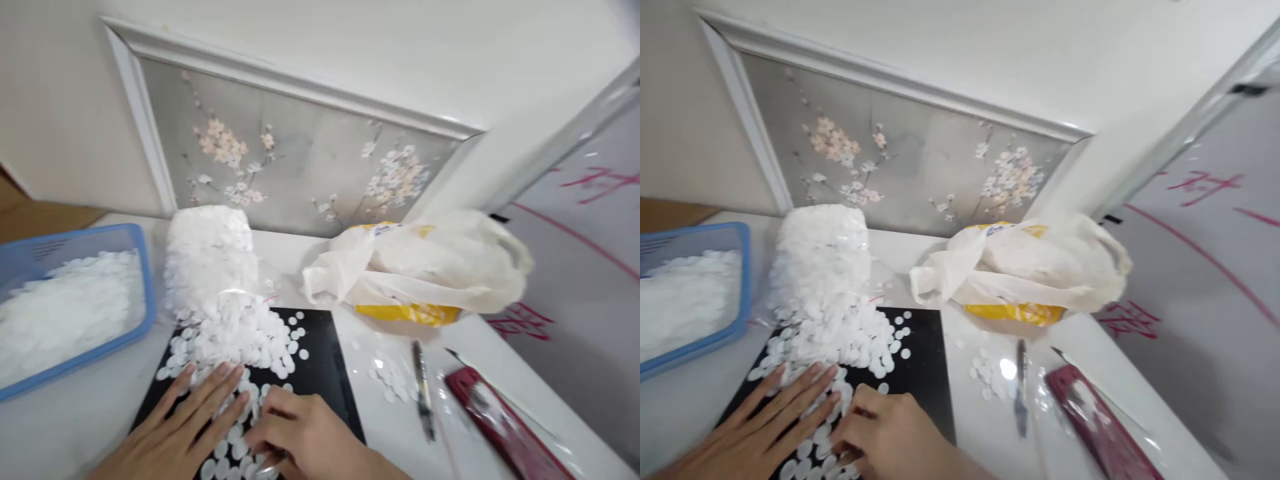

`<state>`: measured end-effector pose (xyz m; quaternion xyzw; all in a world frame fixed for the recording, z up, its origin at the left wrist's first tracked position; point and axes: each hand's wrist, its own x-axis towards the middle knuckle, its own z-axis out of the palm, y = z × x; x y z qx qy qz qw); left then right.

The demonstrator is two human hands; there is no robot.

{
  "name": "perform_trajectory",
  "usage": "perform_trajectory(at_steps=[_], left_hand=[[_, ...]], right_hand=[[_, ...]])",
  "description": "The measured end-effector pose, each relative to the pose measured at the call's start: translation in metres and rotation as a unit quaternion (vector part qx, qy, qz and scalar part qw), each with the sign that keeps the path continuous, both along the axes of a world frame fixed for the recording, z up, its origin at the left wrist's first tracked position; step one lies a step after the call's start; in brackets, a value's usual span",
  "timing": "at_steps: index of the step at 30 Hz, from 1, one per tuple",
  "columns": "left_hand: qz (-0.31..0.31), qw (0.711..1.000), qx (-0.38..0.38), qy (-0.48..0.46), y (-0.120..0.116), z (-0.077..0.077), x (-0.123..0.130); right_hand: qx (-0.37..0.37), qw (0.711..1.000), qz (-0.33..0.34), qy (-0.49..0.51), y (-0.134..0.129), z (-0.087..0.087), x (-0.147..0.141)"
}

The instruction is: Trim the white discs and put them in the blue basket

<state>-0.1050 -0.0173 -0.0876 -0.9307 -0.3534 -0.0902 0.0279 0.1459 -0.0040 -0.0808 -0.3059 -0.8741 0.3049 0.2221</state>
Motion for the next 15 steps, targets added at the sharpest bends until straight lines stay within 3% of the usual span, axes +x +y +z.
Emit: perform_trajectory(at_steps=[2, 4, 6, 8, 11, 15], left_hand=[[-0.019, 0.998, -0.046, 0.038, -0.004, 0.018, 0.003], [-0.024, 0.993, -0.095, 0.061, -0.002, 0.034, 0.003], [-0.050, 0.988, -0.137, 0.052, 0.003, 0.045, 0.000], [-0.050, 0.985, -0.162, 0.037, 0.009, 0.051, -0.006], [-0.008, 0.987, -0.162, 0.016, 0.020, 0.052, -0.012], [0.036, 0.993, -0.115, -0.002, 0.030, 0.041, -0.014]], right_hand=[[-0.044, 0.997, -0.048, 0.043, 0.003, 0.003, 0.005], [-0.064, 0.983, -0.154, 0.074, 0.009, 0.007, 0.011], [-0.063, 0.965, -0.239, 0.093, 0.016, 0.011, 0.015], [-0.053, 0.956, -0.273, 0.095, 0.020, 0.011, 0.018], [-0.029, 0.965, -0.246, 0.081, 0.019, 0.009, 0.019], [0.012, 0.989, -0.138, 0.046, 0.009, 0.004, 0.015]])
